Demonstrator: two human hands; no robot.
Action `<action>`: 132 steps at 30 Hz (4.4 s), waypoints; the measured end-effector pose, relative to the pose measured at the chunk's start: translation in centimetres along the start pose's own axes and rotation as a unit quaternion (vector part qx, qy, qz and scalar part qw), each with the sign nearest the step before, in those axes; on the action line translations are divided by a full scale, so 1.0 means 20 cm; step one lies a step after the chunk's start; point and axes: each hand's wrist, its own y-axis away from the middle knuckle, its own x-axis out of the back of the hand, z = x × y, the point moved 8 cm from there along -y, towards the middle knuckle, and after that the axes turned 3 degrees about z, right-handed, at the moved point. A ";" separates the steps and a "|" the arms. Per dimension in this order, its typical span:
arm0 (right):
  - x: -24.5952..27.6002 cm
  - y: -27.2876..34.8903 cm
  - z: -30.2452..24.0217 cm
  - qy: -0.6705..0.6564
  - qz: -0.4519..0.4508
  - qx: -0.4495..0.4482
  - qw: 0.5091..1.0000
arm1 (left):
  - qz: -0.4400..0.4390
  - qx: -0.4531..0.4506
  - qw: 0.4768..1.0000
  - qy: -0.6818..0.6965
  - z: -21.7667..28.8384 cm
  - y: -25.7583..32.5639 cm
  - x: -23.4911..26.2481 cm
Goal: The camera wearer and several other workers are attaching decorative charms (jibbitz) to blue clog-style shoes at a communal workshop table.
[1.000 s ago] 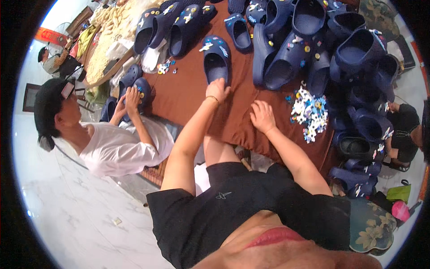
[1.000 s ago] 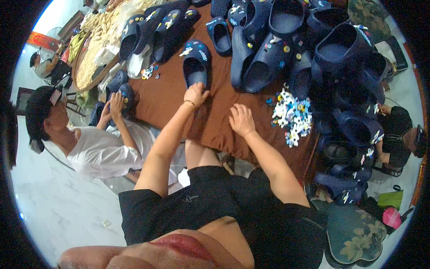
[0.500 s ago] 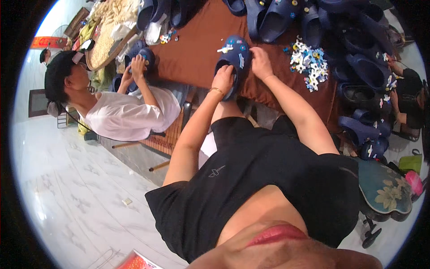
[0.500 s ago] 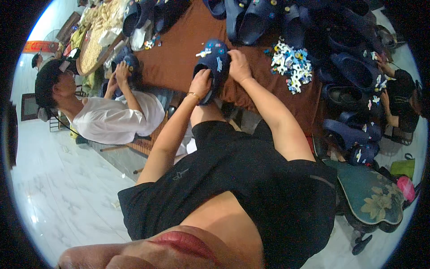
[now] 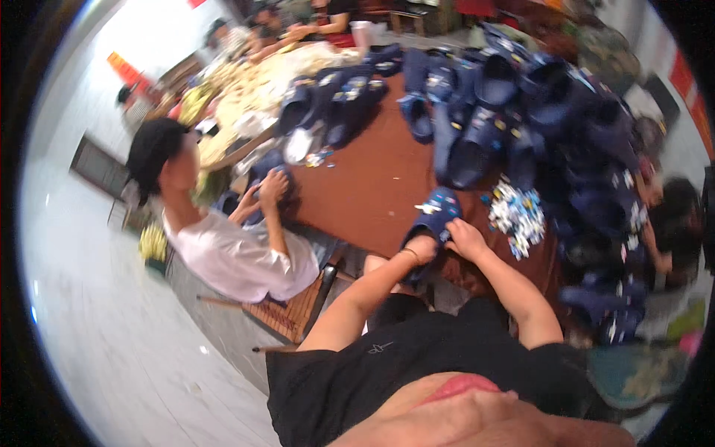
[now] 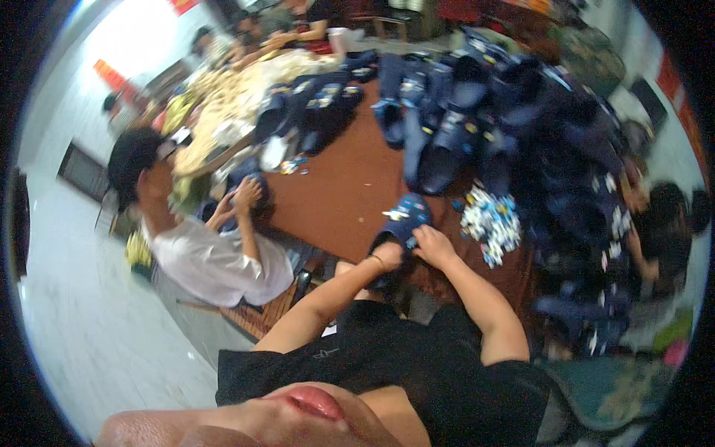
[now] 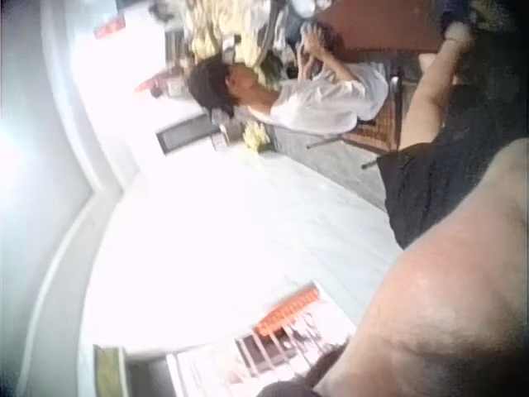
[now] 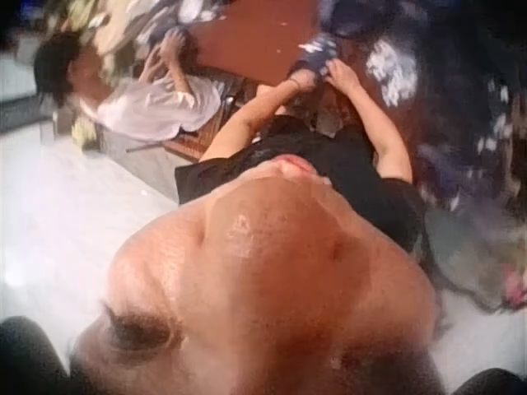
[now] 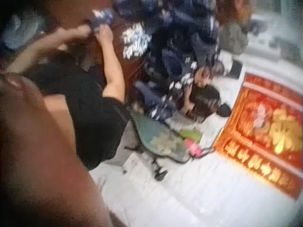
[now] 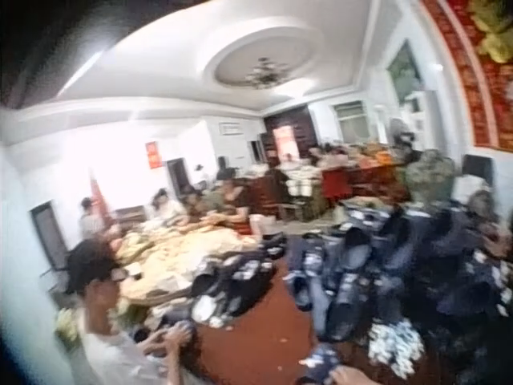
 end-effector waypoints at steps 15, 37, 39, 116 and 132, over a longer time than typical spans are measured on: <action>-0.01 0.11 0.15 -0.052 0.094 -0.240 0.965 | -0.088 0.207 0.970 0.093 -0.18 -0.16 -0.17; -0.17 -0.34 0.24 0.009 0.052 -0.161 0.986 | -0.043 0.226 0.957 0.176 -0.12 -0.06 0.00; -0.17 -0.38 0.20 -0.030 0.065 -0.144 0.987 | -0.044 0.238 0.959 0.146 -0.22 -0.07 -0.08; -0.02 -0.25 0.30 0.046 0.210 -0.277 0.937 | 0.050 0.232 0.969 0.068 -0.23 -0.05 -0.09; -0.02 -0.17 0.27 0.031 0.278 -0.237 0.930 | 0.024 0.198 0.980 0.002 -0.25 -0.09 -0.16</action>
